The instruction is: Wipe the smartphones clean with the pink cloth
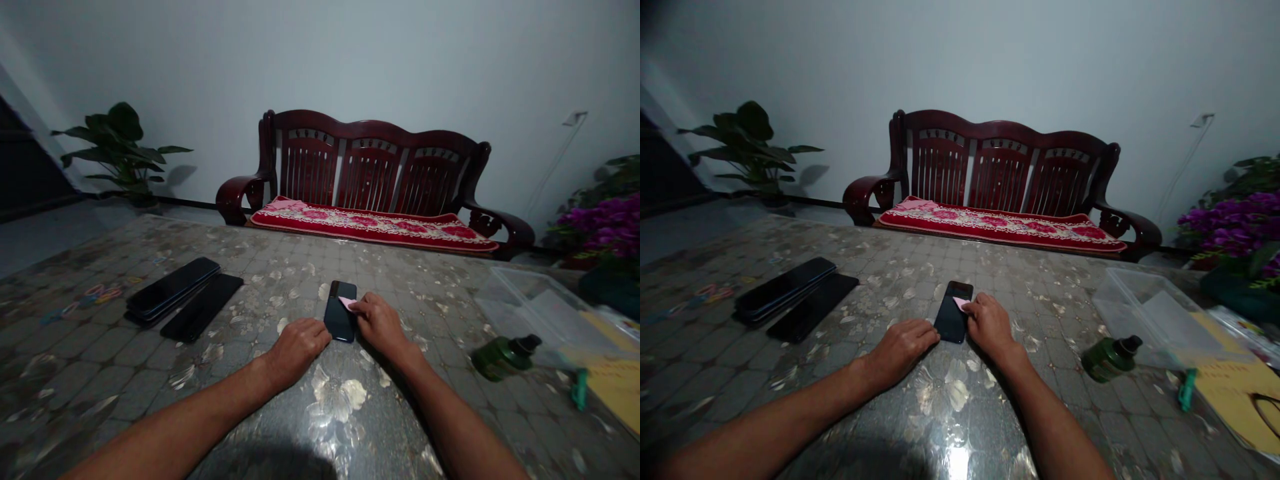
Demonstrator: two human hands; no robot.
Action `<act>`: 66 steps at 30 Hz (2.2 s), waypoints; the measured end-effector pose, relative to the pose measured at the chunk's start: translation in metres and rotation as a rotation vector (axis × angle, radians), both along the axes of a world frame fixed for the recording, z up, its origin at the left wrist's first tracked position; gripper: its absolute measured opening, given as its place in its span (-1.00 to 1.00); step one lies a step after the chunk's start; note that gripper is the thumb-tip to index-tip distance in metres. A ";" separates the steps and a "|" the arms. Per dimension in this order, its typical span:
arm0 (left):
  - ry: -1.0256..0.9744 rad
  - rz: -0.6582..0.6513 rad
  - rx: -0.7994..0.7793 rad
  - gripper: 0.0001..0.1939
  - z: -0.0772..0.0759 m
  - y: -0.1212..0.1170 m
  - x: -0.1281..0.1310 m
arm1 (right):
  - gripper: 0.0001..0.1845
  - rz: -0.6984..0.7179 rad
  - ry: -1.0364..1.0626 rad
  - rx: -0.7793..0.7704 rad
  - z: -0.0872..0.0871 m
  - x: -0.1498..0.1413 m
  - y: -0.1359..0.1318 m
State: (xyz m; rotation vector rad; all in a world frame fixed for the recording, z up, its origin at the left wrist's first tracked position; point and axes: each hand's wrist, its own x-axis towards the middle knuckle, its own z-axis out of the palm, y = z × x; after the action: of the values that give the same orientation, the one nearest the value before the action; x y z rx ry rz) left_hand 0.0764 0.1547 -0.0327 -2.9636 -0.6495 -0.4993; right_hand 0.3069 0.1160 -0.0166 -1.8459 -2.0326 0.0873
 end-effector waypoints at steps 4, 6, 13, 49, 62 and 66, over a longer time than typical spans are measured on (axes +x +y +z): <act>0.007 0.049 -0.047 -0.84 0.003 0.000 0.004 | -0.62 0.055 0.070 -0.042 0.001 -0.008 -0.006; 0.012 0.064 -0.077 -0.86 0.004 -0.001 0.005 | -0.64 0.112 0.197 -0.099 0.002 -0.012 -0.010; 0.013 0.097 -0.175 -0.96 0.011 0.002 0.011 | -0.77 -0.210 1.125 -0.264 0.001 -0.005 0.000; -0.058 0.231 -0.234 -0.57 0.010 0.006 0.003 | -0.69 -0.144 0.614 0.404 0.004 -0.006 0.021; -0.112 0.258 -0.227 -0.61 0.009 0.009 0.002 | -0.63 0.242 0.301 0.489 -0.007 -0.030 0.005; -0.139 0.246 -0.233 -0.61 0.007 0.010 0.001 | -0.64 0.116 0.287 0.486 -0.005 -0.018 0.014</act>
State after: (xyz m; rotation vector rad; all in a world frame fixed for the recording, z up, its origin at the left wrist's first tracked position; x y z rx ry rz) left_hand 0.0771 0.1643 -0.0255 -3.0146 -1.1425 -0.6518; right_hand 0.2892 0.1296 -0.0217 -1.3351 -1.7658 -0.0981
